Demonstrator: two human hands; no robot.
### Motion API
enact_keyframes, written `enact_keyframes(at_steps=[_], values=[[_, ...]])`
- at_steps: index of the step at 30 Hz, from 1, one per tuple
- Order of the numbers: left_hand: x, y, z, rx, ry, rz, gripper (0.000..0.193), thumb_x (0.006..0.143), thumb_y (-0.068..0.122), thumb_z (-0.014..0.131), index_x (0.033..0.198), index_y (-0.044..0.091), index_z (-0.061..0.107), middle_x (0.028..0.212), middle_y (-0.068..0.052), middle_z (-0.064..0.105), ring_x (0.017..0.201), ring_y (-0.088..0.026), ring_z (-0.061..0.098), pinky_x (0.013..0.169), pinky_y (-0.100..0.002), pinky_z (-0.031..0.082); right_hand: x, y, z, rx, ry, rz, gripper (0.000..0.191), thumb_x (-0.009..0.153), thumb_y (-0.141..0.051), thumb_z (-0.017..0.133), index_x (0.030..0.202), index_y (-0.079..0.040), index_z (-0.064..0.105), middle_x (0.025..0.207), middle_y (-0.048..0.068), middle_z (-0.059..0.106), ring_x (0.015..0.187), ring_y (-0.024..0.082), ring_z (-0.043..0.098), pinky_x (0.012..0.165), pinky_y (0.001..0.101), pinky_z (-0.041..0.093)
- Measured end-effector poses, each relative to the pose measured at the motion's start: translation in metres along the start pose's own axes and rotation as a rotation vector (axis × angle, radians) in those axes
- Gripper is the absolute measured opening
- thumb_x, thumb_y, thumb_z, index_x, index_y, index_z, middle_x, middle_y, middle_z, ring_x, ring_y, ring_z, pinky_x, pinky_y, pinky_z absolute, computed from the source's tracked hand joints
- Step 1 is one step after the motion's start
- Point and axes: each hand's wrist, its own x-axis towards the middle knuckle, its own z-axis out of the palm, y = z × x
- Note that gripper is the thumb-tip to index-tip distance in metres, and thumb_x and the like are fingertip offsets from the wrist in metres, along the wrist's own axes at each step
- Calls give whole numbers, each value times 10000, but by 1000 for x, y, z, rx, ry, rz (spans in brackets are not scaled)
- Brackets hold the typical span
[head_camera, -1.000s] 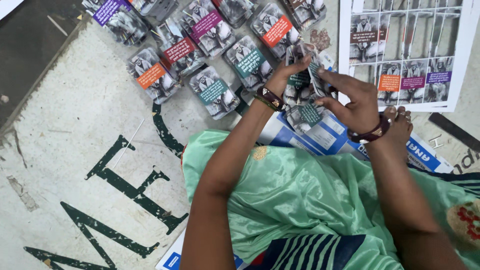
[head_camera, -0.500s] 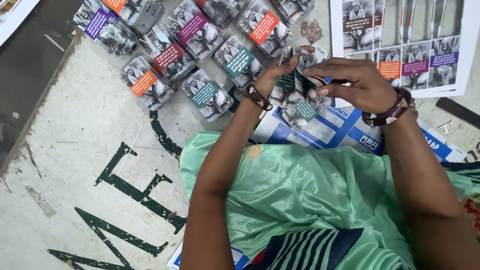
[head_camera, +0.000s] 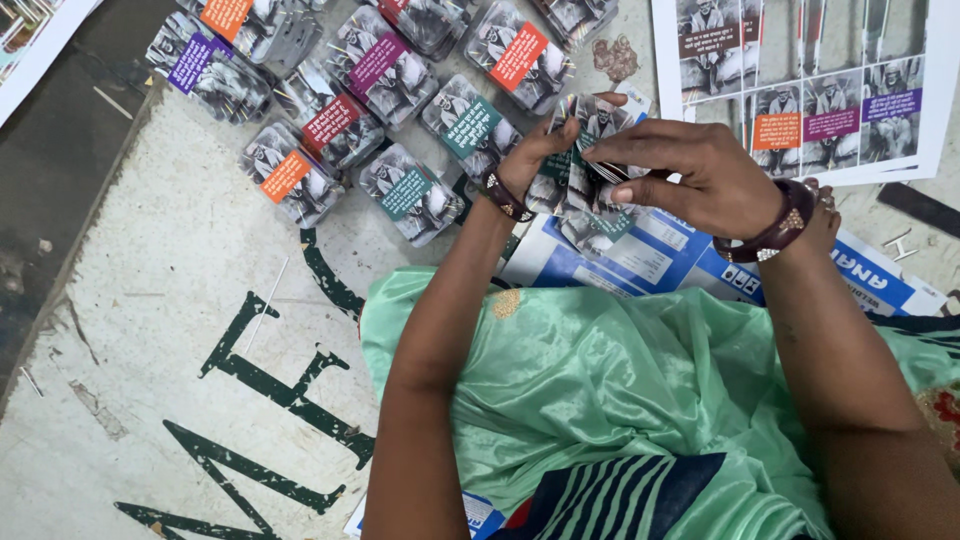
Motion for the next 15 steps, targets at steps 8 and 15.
enact_keyframes(at_steps=[8, 15], values=[[-1, 1, 4, -91, -20, -17, 635, 1086, 397, 620, 1536, -15, 449, 1351, -109, 634, 1231, -186, 646, 1084, -361, 536, 0, -1, 1, -24, -7, 20, 377, 924, -209, 739, 1285, -104, 712, 1201, 108, 728, 1014, 255, 734, 862, 362, 569], [2, -7, 2, 3, 84, 38, 585, 1069, 367, 644, 1490, -15, 505, 1414, -87, 628, 1281, -170, 626, 1131, -341, 513, -1, -9, 8, -180, 52, -86, 407, 904, -238, 777, 1288, -125, 706, 1221, 116, 704, 1019, 290, 711, 870, 380, 572]])
